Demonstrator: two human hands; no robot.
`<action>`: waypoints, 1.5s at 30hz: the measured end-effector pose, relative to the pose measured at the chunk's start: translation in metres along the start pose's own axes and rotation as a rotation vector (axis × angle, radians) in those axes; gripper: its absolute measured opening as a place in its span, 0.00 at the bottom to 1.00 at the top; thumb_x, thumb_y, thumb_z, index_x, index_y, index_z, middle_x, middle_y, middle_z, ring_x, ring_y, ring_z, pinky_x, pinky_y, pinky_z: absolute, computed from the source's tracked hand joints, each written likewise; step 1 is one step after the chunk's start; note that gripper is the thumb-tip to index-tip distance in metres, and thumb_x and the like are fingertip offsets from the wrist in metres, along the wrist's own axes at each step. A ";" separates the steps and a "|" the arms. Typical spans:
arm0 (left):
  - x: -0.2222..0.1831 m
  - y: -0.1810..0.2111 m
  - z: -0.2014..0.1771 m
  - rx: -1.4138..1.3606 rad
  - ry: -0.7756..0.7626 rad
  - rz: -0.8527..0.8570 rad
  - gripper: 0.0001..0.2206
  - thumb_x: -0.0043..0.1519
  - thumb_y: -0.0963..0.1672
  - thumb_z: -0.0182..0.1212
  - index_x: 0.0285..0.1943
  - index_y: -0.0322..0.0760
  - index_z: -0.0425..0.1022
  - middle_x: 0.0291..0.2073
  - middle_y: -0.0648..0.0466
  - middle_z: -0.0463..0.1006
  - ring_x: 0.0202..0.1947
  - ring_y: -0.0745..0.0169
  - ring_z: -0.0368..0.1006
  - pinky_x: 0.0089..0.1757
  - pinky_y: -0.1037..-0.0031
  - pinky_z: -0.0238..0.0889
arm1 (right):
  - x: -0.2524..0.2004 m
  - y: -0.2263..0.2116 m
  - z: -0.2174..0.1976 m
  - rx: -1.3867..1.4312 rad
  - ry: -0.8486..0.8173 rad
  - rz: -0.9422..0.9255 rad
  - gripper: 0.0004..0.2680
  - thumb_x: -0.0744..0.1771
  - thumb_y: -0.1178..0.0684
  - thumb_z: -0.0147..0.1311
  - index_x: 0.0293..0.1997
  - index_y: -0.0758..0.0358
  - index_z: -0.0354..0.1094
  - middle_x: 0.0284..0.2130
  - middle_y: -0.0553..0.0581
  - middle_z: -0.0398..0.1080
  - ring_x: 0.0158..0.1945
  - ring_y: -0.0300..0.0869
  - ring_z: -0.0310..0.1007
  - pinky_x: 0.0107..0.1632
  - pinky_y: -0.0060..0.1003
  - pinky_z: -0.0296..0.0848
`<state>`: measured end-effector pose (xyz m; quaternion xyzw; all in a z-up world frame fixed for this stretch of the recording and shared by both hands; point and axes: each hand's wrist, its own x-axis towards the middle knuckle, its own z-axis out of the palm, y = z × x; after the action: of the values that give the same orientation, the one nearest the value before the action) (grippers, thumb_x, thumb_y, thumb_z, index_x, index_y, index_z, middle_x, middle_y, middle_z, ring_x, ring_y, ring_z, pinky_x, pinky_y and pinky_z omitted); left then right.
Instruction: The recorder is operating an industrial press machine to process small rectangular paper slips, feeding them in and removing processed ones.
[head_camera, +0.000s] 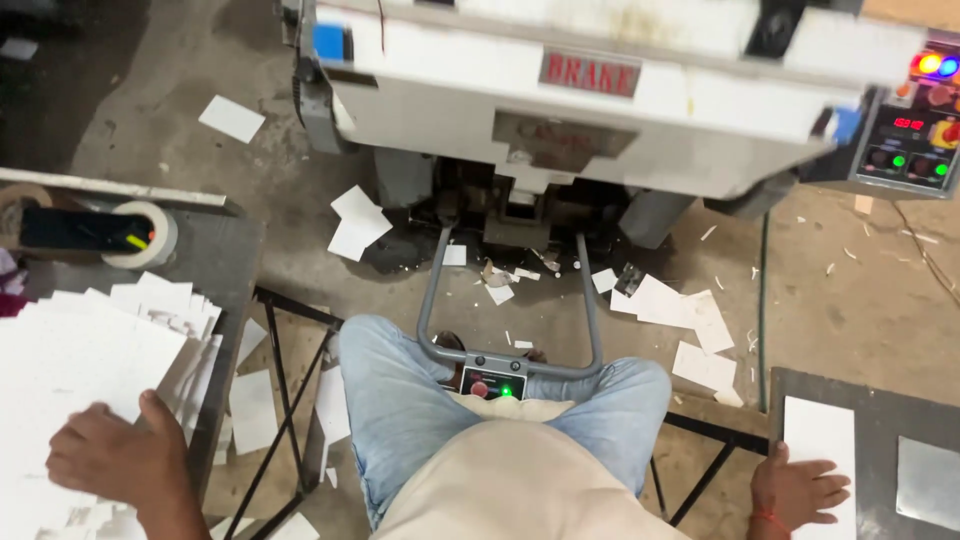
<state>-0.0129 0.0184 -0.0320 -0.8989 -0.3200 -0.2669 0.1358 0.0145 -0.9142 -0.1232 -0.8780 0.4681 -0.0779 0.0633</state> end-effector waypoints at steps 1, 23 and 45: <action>0.003 0.005 0.001 -0.007 0.008 0.008 0.14 0.61 0.48 0.62 0.46 0.35 0.68 0.47 0.47 0.65 0.55 0.46 0.60 0.61 0.57 0.50 | 0.014 0.012 -0.004 0.006 0.002 0.011 0.35 0.70 0.31 0.41 0.77 0.78 0.42 0.74 0.83 0.38 0.77 0.71 0.32 0.67 0.77 0.35; -0.043 0.322 -0.018 -1.150 -0.593 0.545 0.05 0.60 0.42 0.63 0.39 0.34 0.79 0.41 0.47 0.82 0.45 0.46 0.76 0.52 0.60 0.66 | -0.016 -0.001 0.013 -0.107 0.352 -0.171 0.07 0.66 0.58 0.55 0.43 0.72 0.67 0.51 0.72 0.67 0.57 0.64 0.65 0.54 0.61 0.64; 0.214 0.568 0.064 -1.825 -1.045 -0.093 0.18 0.70 0.55 0.54 0.45 0.39 0.79 0.34 0.53 0.78 0.32 0.65 0.69 0.32 0.72 0.57 | -0.024 -0.006 0.007 -0.020 0.378 -0.169 0.14 0.68 0.59 0.57 0.59 0.71 0.62 0.60 0.68 0.61 0.65 0.61 0.57 0.60 0.57 0.59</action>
<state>0.5200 -0.2787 -0.0053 -0.6503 -0.0504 0.0091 -0.7579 0.0074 -0.8906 -0.1306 -0.8845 0.3969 -0.2417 -0.0411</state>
